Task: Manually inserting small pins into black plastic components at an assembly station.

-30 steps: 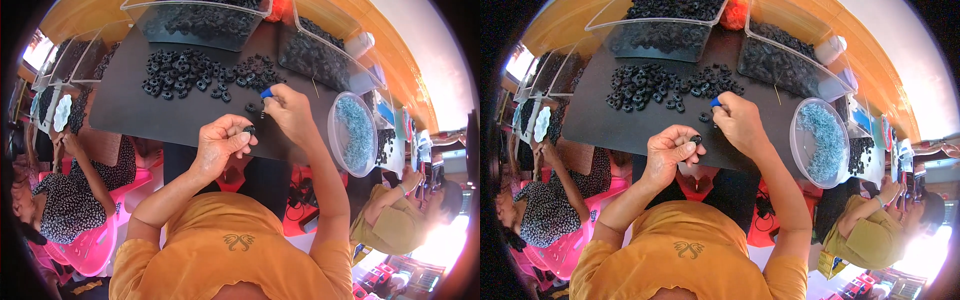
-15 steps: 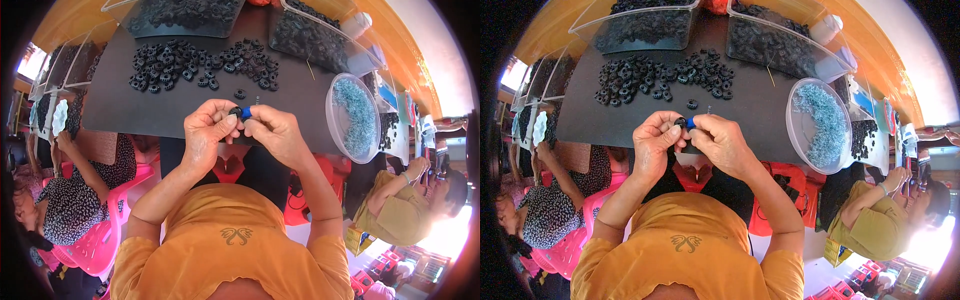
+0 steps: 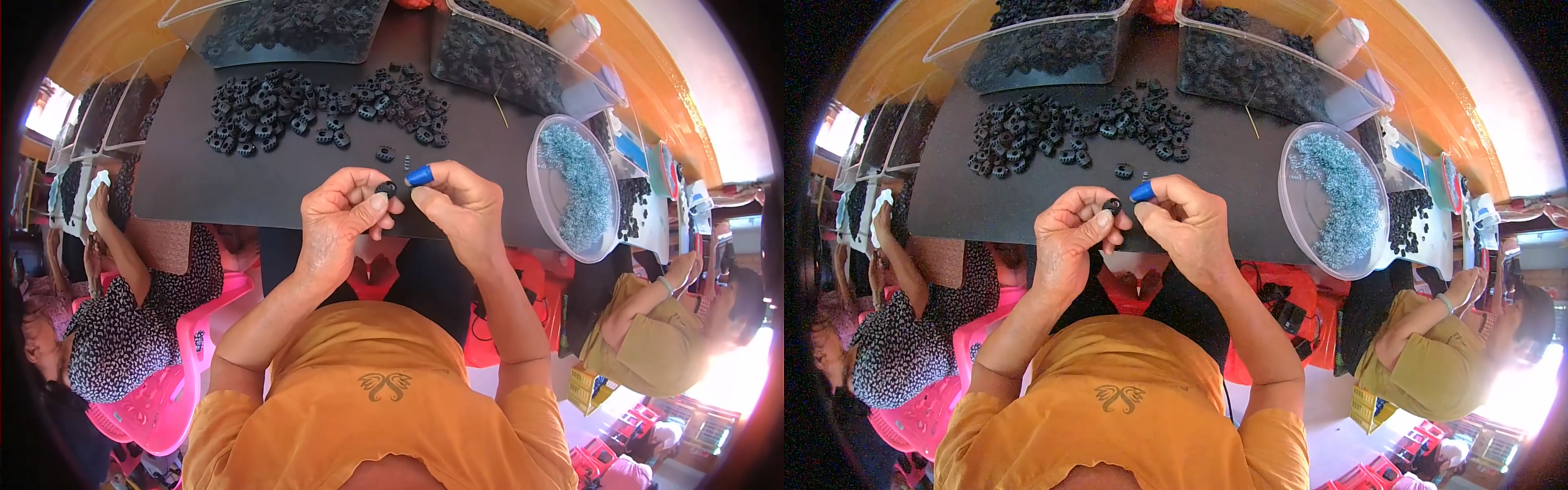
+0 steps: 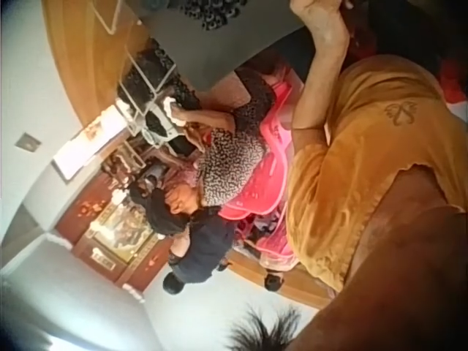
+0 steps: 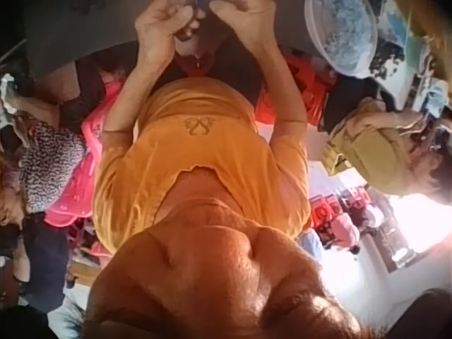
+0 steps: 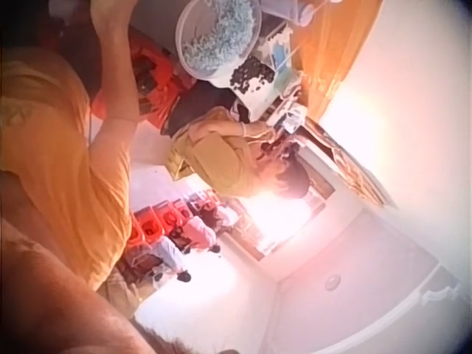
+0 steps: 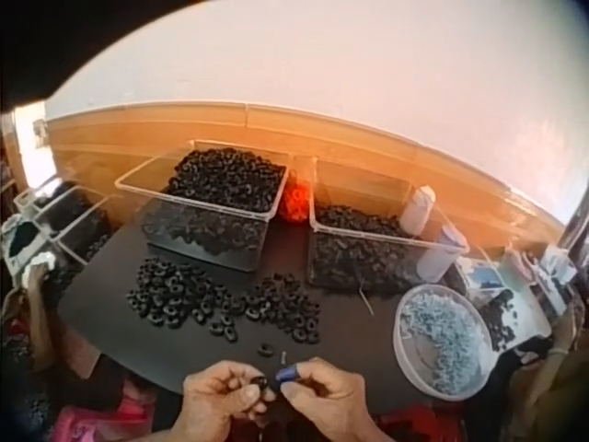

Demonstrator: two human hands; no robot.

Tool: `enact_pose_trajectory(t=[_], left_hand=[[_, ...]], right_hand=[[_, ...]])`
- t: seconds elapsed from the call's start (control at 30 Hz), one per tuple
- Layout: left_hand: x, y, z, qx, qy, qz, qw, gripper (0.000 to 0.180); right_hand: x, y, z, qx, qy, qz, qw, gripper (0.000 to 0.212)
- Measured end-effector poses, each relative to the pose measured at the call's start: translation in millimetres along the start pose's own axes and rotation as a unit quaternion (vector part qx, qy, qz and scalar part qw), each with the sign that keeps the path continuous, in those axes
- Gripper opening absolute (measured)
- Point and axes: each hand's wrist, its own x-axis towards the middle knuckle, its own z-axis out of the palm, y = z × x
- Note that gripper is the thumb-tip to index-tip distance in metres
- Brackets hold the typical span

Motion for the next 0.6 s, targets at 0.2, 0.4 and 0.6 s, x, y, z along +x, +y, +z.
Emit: enact_pose_trajectory(t=[0.2,0.4,0.6], left_hand=[[-1.1,-0.9,0.9,0.007,-0.01,0.003,1.0,0.013],[-3.1,3.1,3.1,0.016,-0.01,-0.01,1.0,0.013],[-3.8,0.7,2.0,0.022,-0.015,-0.007,1.0,0.013]], right_hand=[[1.9,-2.3,9.7,0.112,-0.002,0.022,0.993,0.012],[0.7,1.6,15.5,0.129,0.009,0.048,0.99,0.009],[1.2,-4.1,17.4,0.138,0.036,0.061,0.988,0.012]])
